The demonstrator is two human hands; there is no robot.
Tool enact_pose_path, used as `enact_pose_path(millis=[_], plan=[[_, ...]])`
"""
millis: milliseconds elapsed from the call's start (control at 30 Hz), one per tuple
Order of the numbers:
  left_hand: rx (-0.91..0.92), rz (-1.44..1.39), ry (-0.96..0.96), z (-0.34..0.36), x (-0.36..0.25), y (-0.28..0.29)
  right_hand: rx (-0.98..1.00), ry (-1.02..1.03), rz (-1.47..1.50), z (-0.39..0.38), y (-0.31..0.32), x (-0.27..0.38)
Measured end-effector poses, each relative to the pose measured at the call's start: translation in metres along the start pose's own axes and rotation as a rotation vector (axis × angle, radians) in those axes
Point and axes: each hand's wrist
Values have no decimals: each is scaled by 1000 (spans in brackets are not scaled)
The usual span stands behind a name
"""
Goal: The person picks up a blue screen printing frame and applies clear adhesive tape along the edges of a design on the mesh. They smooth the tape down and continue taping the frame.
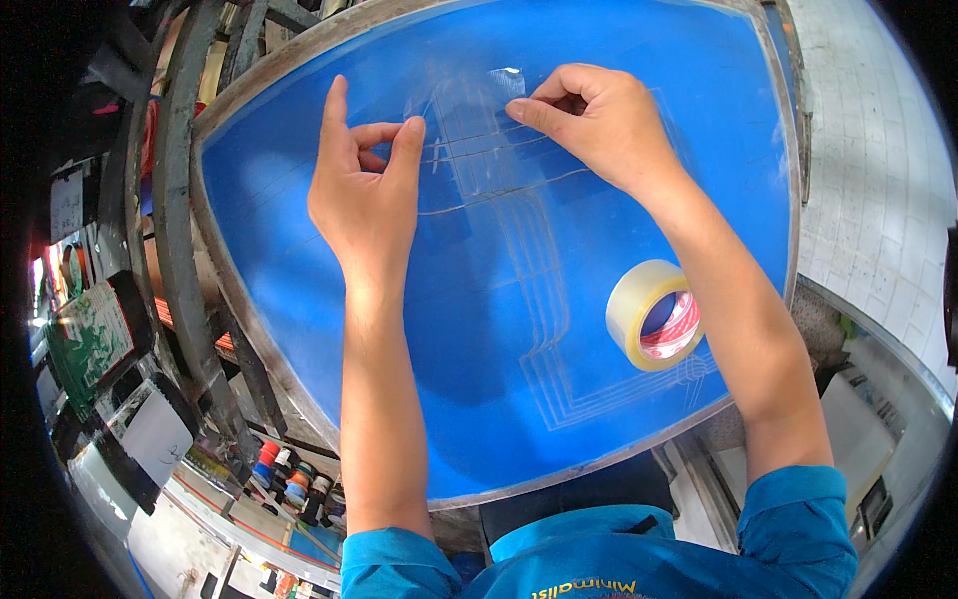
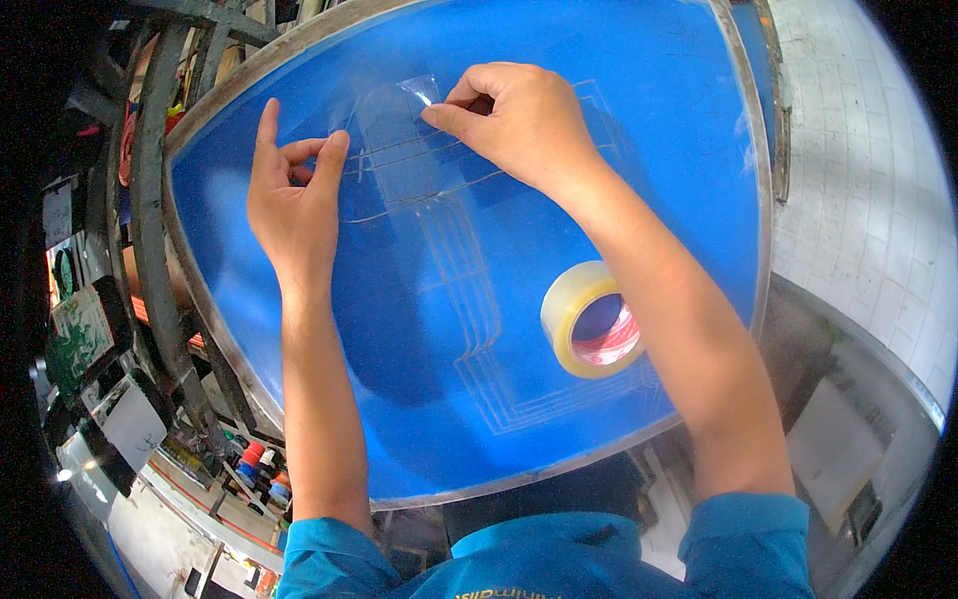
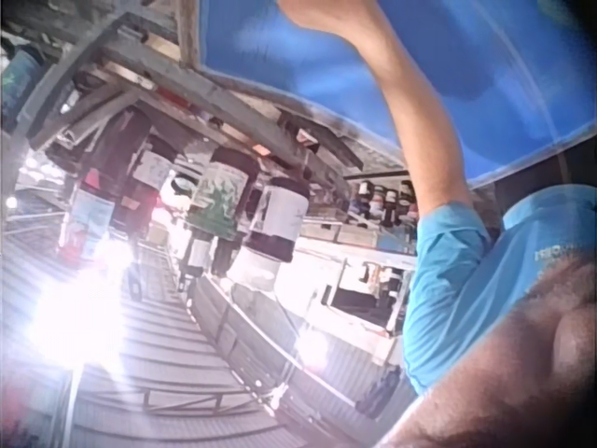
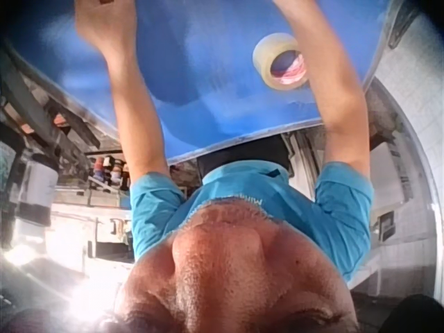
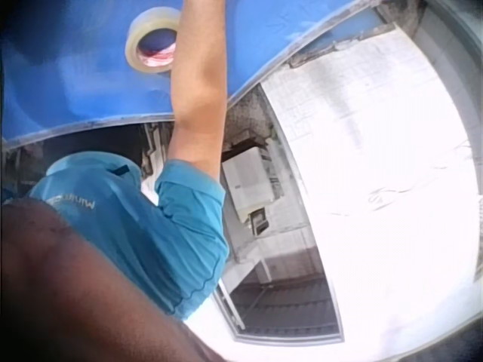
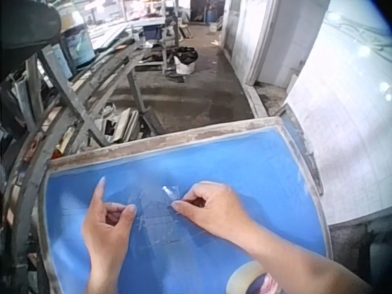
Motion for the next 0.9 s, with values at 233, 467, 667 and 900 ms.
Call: enact_pose_path(millis=[233, 467, 667, 900], plan=[[-44, 28, -67, -1, 6, -5, -3, 50, -8, 1, 0, -7], [-67, 68, -95, -2, 8, -8, -9, 67, -70, 2, 0, -5], [-166, 53, -54, -1, 2, 1, -80, 47, -118, 5, 0, -9], [-273, -251, 31, 0, 18, 0, -172, -42, 209, 8, 4, -22]])
Point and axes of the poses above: each hand's wrist, its own z-axis towards the middle knuckle, its own y-axis out of the back of the hand, x = y × z, and after that the axes turned 6 degrees about x, right-handed
